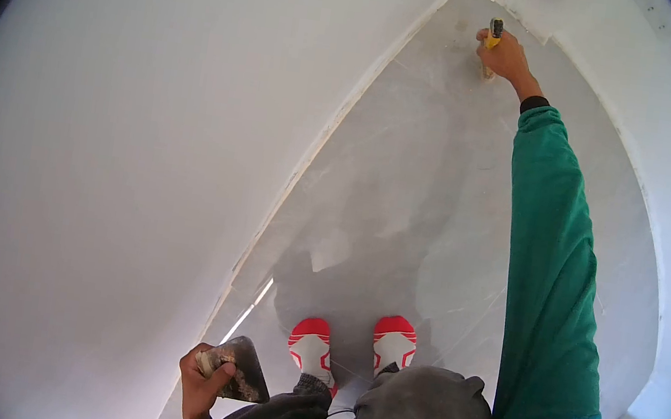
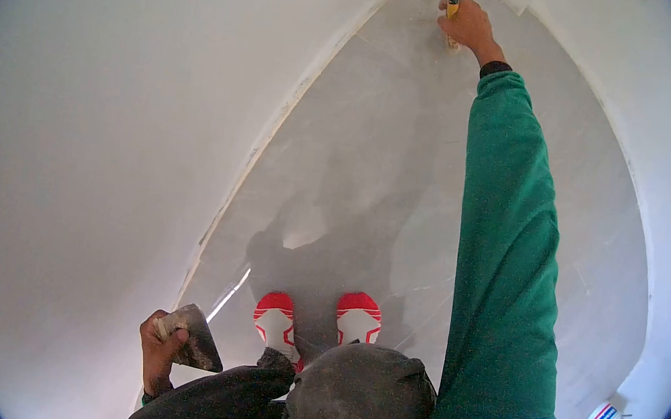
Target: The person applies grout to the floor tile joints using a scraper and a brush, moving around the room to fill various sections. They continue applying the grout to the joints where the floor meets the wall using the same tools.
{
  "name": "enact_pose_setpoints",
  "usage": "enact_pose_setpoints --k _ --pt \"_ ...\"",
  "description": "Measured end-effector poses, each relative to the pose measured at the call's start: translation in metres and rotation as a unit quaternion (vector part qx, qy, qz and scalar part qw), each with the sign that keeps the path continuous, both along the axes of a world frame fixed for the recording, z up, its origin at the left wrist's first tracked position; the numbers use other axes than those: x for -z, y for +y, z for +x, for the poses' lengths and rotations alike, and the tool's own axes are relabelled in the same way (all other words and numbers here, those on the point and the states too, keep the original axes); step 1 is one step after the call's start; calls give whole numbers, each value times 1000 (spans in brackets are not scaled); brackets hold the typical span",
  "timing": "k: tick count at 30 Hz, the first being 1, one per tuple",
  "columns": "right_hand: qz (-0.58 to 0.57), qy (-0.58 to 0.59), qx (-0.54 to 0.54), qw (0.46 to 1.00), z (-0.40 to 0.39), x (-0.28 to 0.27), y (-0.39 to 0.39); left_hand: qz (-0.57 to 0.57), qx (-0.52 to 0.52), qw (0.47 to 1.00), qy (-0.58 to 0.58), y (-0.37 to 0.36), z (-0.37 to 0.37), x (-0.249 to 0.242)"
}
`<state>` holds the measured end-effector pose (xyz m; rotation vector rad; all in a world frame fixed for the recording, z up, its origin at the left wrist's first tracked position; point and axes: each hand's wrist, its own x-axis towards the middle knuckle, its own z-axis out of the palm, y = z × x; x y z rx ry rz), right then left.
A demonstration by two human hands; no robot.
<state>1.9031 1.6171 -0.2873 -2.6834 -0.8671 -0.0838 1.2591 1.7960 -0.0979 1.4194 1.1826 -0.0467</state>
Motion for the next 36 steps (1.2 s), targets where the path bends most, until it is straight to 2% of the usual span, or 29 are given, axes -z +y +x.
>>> enact_pose_setpoints --k 2,3,4,5,6,8,10,11,12,13,14,15,16,17,18,19,21,22,25,26,27,28,29,30,32,34,35,36 --pt "159 31 -99 982 -3 -7 22 -20 4 1000 -2 2 0 0" --pt "292 238 -81 923 -36 -10 42 -34 15 999 2 2 -1 -2" --pt "369 373 -160 836 -73 -8 58 -43 15 999 2 4 2 -5" --pt "337 374 -220 835 -113 4 72 -37 5 999 -1 3 4 -3" --pt "335 406 -258 810 -149 24 71 -30 4 1000 -3 1 8 -4" --pt "146 207 -304 919 -210 -4 50 -27 -1 1000 -13 0 4 -2" --pt "179 191 -247 933 -164 36 2 9 15 1000 11 4 -9 1" --pt "308 406 -155 846 -129 41 -34 7 16 1000 13 3 -12 3" --pt "263 355 -90 892 -97 32 -63 18 8 1000 10 3 -15 4" --pt "241 319 -39 916 -67 27 -91 27 3 1000 7 3 -15 5" --pt "3 125 34 992 -62 -16 -96 22 7 1000 1 2 -9 4" --pt "-97 59 40 993 -55 -39 -103 12 4 1000 -4 -3 0 -1" --pt "-105 50 38 992 -58 -48 -97 0 -3 1000 -9 -4 3 -3" --pt "103 192 -5 976 -68 -42 -89 -6 -6 1000 -9 -4 2 -1" --pt "305 322 -43 895 -83 -34 -81 -7 10 1000 -5 0 -1 3" --pt "326 393 -90 855 -110 -13 -72 -5 31 999 -1 2 0 4" --pt "293 354 -214 862 -206 -7 -41 7 46 999 -10 1 4 1" --pt "298 348 -203 866 -211 -3 -55 24 54 998 -16 2 9 -1" --pt "178 286 -168 927 -224 9 -85 45 71 996 -3 -2 20 -11" --pt "221 378 -75 896 -198 -12 -113 47 73 996 -3 -3 20 -10" --pt "213 195 -72 955 -153 22 -158 47 65 997 -10 -4 19 -9" --pt "56 142 69 986 -133 -15 -175 45 60 997 -16 -3 17 -8" --pt "-71 70 140 985 -100 -17 -207 42 63 997 -21 -1 15 -6" --pt "-34 57 156 986 -93 -35 -224 49 74 995 -35 0 20 -5" --pt "164 90 90 978 -93 -44 -229 47 76 995 -48 -1 19 -4" --pt "350 256 69 899 -156 -67 -174 53 78 995 -29 -3 23 -8" --pt "319 305 67 895 -190 -59 -161 49 74 995 -34 -7 29 -11" --pt "275 251 -8 928 -224 -40 -144 49 80 995 -42 -5 27 -10"
